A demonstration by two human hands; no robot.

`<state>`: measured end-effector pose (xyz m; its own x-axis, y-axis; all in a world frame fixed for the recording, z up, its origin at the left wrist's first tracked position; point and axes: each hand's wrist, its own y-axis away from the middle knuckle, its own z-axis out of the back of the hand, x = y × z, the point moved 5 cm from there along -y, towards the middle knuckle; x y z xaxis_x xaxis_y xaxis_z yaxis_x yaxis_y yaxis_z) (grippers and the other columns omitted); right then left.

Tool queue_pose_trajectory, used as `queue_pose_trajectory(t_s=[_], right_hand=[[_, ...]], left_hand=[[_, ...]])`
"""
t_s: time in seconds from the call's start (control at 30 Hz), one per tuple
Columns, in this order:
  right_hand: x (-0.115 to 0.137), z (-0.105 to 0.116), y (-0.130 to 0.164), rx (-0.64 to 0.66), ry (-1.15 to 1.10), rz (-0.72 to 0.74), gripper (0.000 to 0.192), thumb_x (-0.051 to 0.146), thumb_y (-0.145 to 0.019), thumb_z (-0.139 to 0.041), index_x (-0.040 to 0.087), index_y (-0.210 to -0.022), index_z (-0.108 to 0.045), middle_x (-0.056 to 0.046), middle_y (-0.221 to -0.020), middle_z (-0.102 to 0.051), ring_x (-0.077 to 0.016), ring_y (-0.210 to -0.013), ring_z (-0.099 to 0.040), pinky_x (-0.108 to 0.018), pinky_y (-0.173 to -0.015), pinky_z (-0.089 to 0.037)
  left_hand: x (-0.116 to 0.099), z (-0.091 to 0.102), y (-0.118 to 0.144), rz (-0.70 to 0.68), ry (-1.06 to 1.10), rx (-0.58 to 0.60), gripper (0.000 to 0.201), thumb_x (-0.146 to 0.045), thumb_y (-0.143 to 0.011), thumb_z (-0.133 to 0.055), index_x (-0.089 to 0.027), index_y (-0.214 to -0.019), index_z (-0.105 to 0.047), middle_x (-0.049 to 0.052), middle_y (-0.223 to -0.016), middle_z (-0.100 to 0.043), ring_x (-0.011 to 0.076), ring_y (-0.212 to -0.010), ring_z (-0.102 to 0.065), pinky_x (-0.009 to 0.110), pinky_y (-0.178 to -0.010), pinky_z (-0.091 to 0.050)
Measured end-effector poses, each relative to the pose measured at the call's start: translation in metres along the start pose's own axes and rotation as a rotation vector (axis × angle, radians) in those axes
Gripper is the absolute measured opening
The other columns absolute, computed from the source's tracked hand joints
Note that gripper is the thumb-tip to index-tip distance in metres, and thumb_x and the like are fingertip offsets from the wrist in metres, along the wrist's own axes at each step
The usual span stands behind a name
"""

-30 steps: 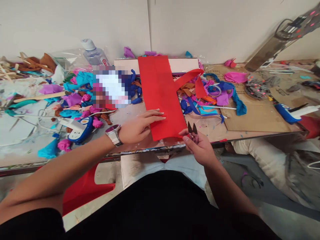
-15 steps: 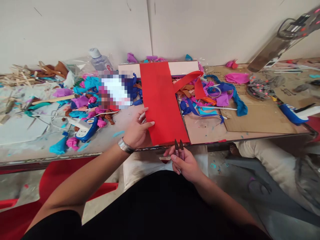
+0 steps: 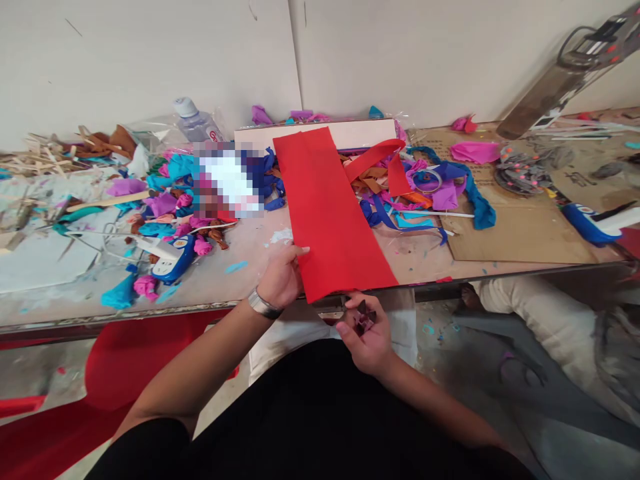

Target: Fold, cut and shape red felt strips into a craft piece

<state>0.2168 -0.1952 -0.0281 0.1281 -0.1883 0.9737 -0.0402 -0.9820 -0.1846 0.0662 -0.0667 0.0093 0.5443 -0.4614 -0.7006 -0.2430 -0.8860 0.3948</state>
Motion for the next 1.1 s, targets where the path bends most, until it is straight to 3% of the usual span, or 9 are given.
queue_pose_trajectory(t_s=[0.1, 0.2, 0.3, 0.47, 0.67, 0.8, 0.9, 1.0, 1.1], right_hand=[[0.001, -0.002, 0.001, 0.058, 0.055, 0.034, 0.057, 0.037, -0.097, -0.076, 0.028, -0.149, -0.056, 0.013, -0.058, -0.035, -0.0101, -0.048, -0.031, -0.027, -0.052, -0.030], [0.010, -0.001, -0.003, 0.080, 0.160, 0.057, 0.067, 0.039, -0.099, -0.074, 0.026, -0.161, -0.052, 0.011, -0.059, -0.037, -0.0112, -0.050, -0.034, -0.027, -0.053, -0.035], [0.024, 0.001, -0.008, 0.109, 0.232, 0.102, 0.066, 0.038, -0.100, -0.072, 0.025, -0.162, -0.054, 0.009, -0.064, -0.044, -0.0113, -0.053, -0.037, -0.027, -0.055, -0.042], [0.036, 0.002, -0.009, 0.135, 0.194, 0.134, 0.063, 0.034, -0.102, -0.069, 0.029, -0.163, -0.054, 0.006, -0.071, -0.049, -0.0101, -0.054, -0.037, -0.025, -0.051, -0.037], [0.033, 0.001, -0.006, 0.144, 0.122, 0.099, 0.062, 0.031, -0.102, -0.069, 0.028, -0.162, -0.054, 0.009, -0.067, -0.040, -0.0084, -0.051, -0.035, -0.025, -0.053, -0.034], [0.027, -0.001, -0.006, 0.151, 0.086, -0.001, 0.061, 0.034, -0.102, -0.069, 0.026, -0.161, -0.056, 0.009, -0.068, -0.040, -0.0093, -0.052, -0.037, -0.027, -0.053, -0.033], [0.025, -0.002, -0.006, 0.159, 0.083, -0.081, 0.061, 0.038, -0.102, -0.070, 0.024, -0.160, -0.057, 0.007, -0.071, -0.043, -0.0101, -0.054, -0.035, -0.028, -0.054, -0.034], [0.024, -0.003, -0.006, 0.171, 0.057, -0.146, 0.064, 0.041, -0.101, -0.070, 0.024, -0.161, -0.056, 0.006, -0.075, -0.046, -0.0098, -0.056, -0.032, -0.028, -0.055, -0.033], [0.019, -0.006, -0.002, 0.204, 0.004, -0.219, 0.060, 0.046, -0.100, -0.072, 0.023, -0.154, -0.060, 0.005, -0.074, -0.047, -0.0102, -0.057, -0.035, -0.027, -0.054, -0.033]], left_hand=[[0.008, -0.005, 0.002, 0.108, 0.029, -0.016, 0.044, -0.020, -0.076, -0.074, -0.010, -0.118, -0.070, 0.014, -0.107, -0.083, 0.0335, -0.106, -0.080, 0.050, -0.103, -0.064], [0.012, -0.010, 0.004, 0.141, 0.025, -0.034, 0.043, -0.016, -0.075, -0.072, -0.010, -0.117, -0.071, 0.015, -0.109, -0.083, 0.0352, -0.111, -0.080, 0.053, -0.106, -0.063], [0.013, -0.016, 0.006, 0.162, 0.033, -0.026, 0.043, -0.014, -0.075, -0.070, -0.011, -0.117, -0.071, 0.015, -0.111, -0.084, 0.0356, -0.114, -0.079, 0.054, -0.109, -0.062], [0.009, -0.023, 0.002, 0.183, 0.125, 0.019, 0.038, -0.026, -0.082, -0.068, -0.009, -0.116, -0.072, 0.017, -0.112, -0.083, 0.0372, -0.115, -0.078, 0.055, -0.112, -0.059], [-0.001, -0.022, -0.010, 0.140, 0.198, 0.051, 0.042, -0.036, -0.086, -0.065, -0.010, -0.119, -0.073, 0.015, -0.110, -0.084, 0.0368, -0.110, -0.080, 0.057, -0.113, -0.057], [-0.002, -0.021, -0.012, 0.121, 0.153, 0.044, 0.047, -0.039, -0.085, -0.068, -0.011, -0.123, -0.072, 0.016, -0.113, -0.083, 0.0387, -0.111, -0.079, 0.058, -0.109, -0.060], [0.002, -0.020, -0.001, 0.116, 0.075, 0.036, 0.053, -0.036, -0.084, -0.071, -0.010, -0.130, -0.070, 0.018, -0.117, -0.082, 0.0414, -0.116, -0.077, 0.060, -0.107, -0.061], [0.010, -0.016, 0.019, 0.068, -0.017, 0.059, 0.056, -0.029, -0.085, -0.076, -0.012, -0.138, -0.067, 0.017, -0.128, -0.080, 0.0379, -0.122, -0.076, 0.053, -0.108, -0.062], [0.014, -0.006, 0.042, -0.113, -0.103, 0.056, 0.080, -0.022, -0.086, -0.082, -0.026, -0.160, -0.050, 0.012, -0.151, -0.070, 0.0302, -0.133, -0.070, 0.044, -0.114, -0.058]])
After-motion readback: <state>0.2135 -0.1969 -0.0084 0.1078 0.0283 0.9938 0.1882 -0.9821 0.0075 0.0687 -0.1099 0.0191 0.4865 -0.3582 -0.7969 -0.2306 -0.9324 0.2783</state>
